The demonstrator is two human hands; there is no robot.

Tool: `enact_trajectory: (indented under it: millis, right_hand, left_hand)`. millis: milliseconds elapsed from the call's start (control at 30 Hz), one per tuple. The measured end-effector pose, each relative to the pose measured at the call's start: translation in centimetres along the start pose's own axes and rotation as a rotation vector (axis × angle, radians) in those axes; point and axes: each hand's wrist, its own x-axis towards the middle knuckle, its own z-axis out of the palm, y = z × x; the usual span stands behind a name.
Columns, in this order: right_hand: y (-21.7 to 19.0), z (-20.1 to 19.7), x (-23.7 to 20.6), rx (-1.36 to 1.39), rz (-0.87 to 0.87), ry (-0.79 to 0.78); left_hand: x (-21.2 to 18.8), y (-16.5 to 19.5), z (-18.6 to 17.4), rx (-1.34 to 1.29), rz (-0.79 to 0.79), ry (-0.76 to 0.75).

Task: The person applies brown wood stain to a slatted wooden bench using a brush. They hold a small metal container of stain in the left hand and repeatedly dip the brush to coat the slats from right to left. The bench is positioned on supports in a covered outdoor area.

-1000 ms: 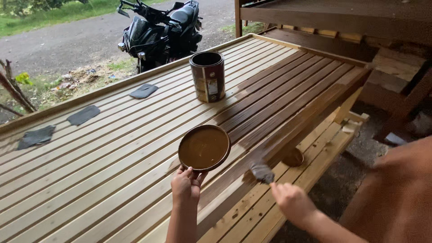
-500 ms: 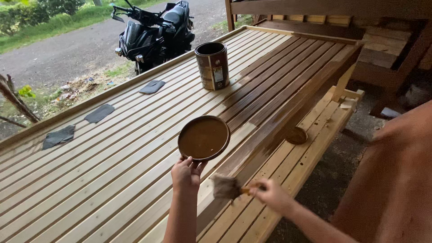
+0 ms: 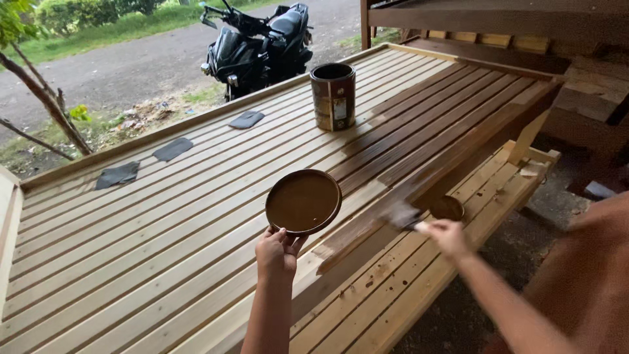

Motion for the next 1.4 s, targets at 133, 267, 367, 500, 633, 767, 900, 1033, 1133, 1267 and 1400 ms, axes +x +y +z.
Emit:
enact_trajectory:
  millis: [133,267,367,500,633,767,900,1033,1133,1267,1400]
  right_hand:
    - [1.1,6.6,-6.9,0.243,-0.119,-0.416]
    - [1.5,9.7,-10.0,0.187,-0.063,-0.637]
    - [1.2,7.4,-6.6,0.173,-0.064,-0.535]
    - [0.4,1.7,0.0,0.136,-0.066,-0.232]
    - [-0.6,-2.1,3.4,-0.076,0.016,0.121]
    - [0.3,-0.7,2.1,-0.071,-0.076,0.104]
    - [2.1,5.6,-4.4,0.242,-0.193,-0.199]
    - [3.6,12.9,-13.5,0.117,-0.107,-0.601]
    - [3.6,14.8,-15.3,0.155,-0.179,-0.662]
    - [3.2,10.3,-10.9,0.044,-0.175,-0.514]
    - [1.9,3.6,-6.2,-0.237,-0.054,-0.142]
  left_hand:
    - [0.1,-0.3,-1.2,-0.006,0.011,-0.012]
    - [0.2,-0.2,-2.2,-0.027,0.008,0.036]
    - [-0.2,-0.1,-3.1,-0.013,0.015,0.073]
    - [-1.1,0.0,-4.1,-0.004,0.013,0.094]
    - [-1.5,0.8,-4.6,0.006,0.020,0.088]
    - [-1.4,1.5,-5.5,-0.002,0.040,0.043]
    - [-1.1,1.4,-6.7,-0.028,0.024,0.070]
    - [-0.7,1.7,-7.7,-0.019,0.019,0.069]
    - [-0.8,2.4,-8.2,-0.036,0.015,0.070]
    - [-1.6,3.3,-8.5,0.002,-0.004,0.034]
    - [-2.9,4.2,-8.8,0.028,-0.023,0.055]
